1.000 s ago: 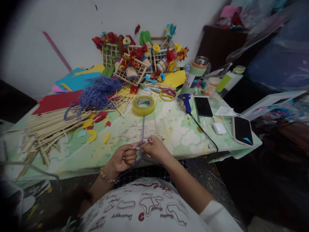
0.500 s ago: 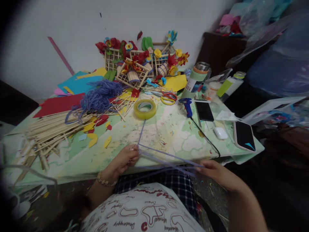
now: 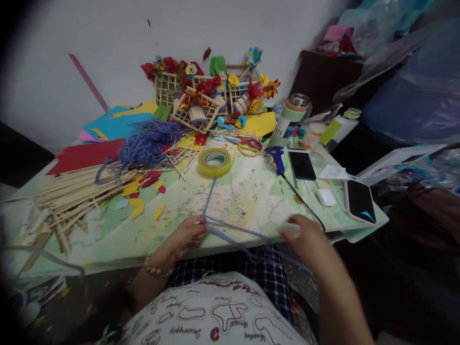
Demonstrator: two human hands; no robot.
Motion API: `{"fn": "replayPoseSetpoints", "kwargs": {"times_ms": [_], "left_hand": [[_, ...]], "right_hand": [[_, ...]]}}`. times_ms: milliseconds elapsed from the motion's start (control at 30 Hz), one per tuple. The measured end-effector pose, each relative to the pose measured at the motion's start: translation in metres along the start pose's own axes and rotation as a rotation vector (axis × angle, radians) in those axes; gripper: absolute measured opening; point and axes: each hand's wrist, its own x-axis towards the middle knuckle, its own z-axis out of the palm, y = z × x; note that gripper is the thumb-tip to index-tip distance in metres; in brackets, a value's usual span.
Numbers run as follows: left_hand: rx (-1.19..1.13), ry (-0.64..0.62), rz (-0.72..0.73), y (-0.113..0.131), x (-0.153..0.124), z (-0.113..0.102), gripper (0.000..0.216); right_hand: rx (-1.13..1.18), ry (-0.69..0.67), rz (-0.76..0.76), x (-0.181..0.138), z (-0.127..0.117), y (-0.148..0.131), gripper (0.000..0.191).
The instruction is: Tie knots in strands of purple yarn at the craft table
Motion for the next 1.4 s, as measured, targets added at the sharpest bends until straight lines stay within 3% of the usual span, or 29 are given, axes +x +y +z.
{"fn": "replayPoseSetpoints", "kwargs": {"times_ms": [100, 167, 267, 367, 533, 600, 733, 900, 1067, 1200, 1300, 1367, 1400], "left_hand": [[0.009, -0.004, 0.027, -0.001, -0.001, 0.001, 0.028], [0.028, -0.010, 0.052, -0.002, 0.000, 0.001, 0.025], [0.061, -0.006, 0.083, -0.004, 0.001, -0.002, 0.022], [0.065, 0.015, 0.093, -0.004, -0.001, -0.004, 0.023], [0.074, 0.049, 0.106, -0.001, -0.004, -0.003, 0.026], [0.123, 0.075, 0.128, 0.001, -0.003, -0.004, 0.025], [0.348, 0.179, 0.211, -0.001, 0.000, -0.006, 0.022], [0.874, 0.455, 0.313, -0.007, -0.005, 0.000, 0.012], [1.101, 0.498, 0.278, -0.008, -0.011, 0.004, 0.015], [0.969, 0.374, 0.406, -0.001, -0.013, -0.009, 0.009], [0.722, 0.238, 0.522, 0.004, -0.025, -0.039, 0.024], [0.561, 0.266, 0.471, 0.001, -0.041, -0.071, 0.025], [0.492, 0.351, 0.442, -0.003, -0.051, -0.089, 0.026]], "right_hand": [[0.117, -0.038, -0.274, 0.017, 0.047, -0.079, 0.016], [0.225, -0.058, -0.392, 0.026, 0.079, -0.114, 0.027], [0.416, -0.264, -0.375, 0.040, 0.117, -0.131, 0.041], [0.607, -0.382, -0.252, 0.050, 0.134, -0.124, 0.041], [0.844, -0.354, -0.041, 0.054, 0.120, -0.113, 0.033], [1.054, -0.494, 0.119, 0.054, 0.108, -0.110, 0.027], [1.519, -0.899, 0.439, 0.050, 0.097, -0.105, 0.017], [1.670, -1.230, 0.488, 0.039, 0.109, -0.109, 0.005], [1.566, -1.233, 0.400, 0.035, 0.115, -0.118, 0.006], [1.500, -1.125, 0.329, 0.039, 0.104, -0.116, 0.020], [1.503, -1.090, 0.306, 0.043, 0.093, -0.112, 0.029], [1.500, -1.086, 0.295, 0.046, 0.087, -0.108, 0.030], [1.498, -1.082, 0.288, 0.046, 0.086, -0.107, 0.030]]}}
